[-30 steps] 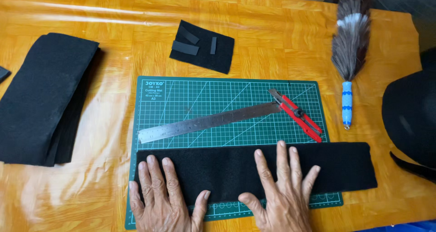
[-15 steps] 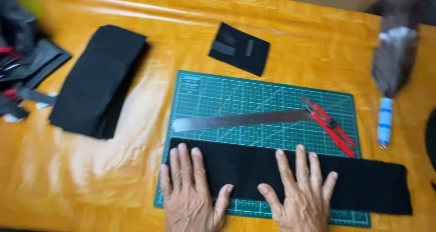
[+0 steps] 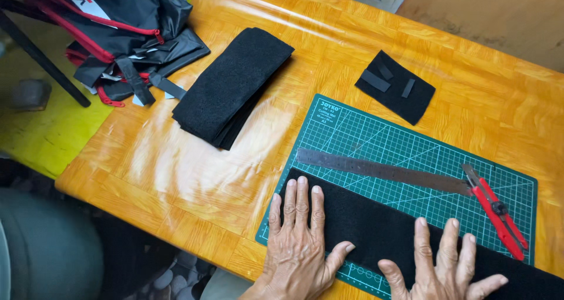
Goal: The person aligns a ruler on a piece of black fabric placed on a cutting mat and uses a utility knife to cut the fabric into strips. The person repeatedly measures and cuts the material while the camera shakes significantly.
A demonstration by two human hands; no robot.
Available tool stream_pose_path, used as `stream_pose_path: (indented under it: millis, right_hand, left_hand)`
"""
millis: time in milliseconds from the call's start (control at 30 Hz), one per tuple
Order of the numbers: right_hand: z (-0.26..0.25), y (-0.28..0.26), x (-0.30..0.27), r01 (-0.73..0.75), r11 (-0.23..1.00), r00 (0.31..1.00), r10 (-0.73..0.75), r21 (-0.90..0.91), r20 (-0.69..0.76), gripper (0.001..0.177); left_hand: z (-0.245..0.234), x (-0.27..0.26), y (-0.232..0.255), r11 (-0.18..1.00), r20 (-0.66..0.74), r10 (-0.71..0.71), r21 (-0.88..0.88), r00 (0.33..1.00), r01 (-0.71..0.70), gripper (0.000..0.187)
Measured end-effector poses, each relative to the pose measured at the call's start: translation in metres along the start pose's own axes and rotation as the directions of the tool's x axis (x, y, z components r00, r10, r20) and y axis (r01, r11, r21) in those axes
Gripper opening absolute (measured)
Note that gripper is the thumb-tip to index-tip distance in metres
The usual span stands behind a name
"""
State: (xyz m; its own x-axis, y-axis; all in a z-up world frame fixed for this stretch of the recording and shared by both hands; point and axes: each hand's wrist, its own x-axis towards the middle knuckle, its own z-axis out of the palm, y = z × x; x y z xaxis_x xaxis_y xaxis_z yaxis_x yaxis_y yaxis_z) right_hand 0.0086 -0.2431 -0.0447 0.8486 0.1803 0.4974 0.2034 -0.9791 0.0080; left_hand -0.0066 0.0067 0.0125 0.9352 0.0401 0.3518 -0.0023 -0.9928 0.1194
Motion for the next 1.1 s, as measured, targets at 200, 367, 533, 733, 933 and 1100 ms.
stream_pose_path:
  millis: [200,367,533,733,933,1100]
  right_hand:
    - [-0.033,-0.033,0.029,-0.041,0.985,0.944,0.092,-0.165,0.317,0.09]
    - [-0.03,-0.029,0.026,0.003,0.976,0.963,0.055,-0.216,0.262,0.091]
    - [-0.033,-0.032,0.027,0.007,0.975,0.967,0.05,-0.221,0.248,0.089]
    - [-0.03,-0.028,0.026,-0.016,0.982,0.94,0.079,-0.189,0.331,0.089]
    - [-0.026,-0.031,0.022,-0.001,0.988,0.977,0.034,-0.152,0.209,0.086]
    - [-0.027,-0.026,0.028,-0.056,0.988,0.919,0.108,-0.144,0.379,0.089]
  left_hand:
    - [0.002,0.0,-0.003,0.999,-0.015,0.015,-0.046,1.0,-0.015,0.106]
    - [-0.001,0.003,-0.003,0.998,0.001,0.002,-0.062,1.0,-0.002,0.101]
    - [-0.002,0.003,0.0,0.998,0.006,-0.007,-0.063,1.0,0.007,0.101]
    - [-0.001,0.014,0.023,0.991,0.028,-0.081,-0.102,0.996,0.084,0.114]
    - [-0.013,0.018,0.027,0.908,0.034,0.033,-0.419,0.999,-0.016,0.085]
    - [-0.002,0.015,0.024,0.949,0.097,-0.005,-0.312,0.995,0.035,0.083]
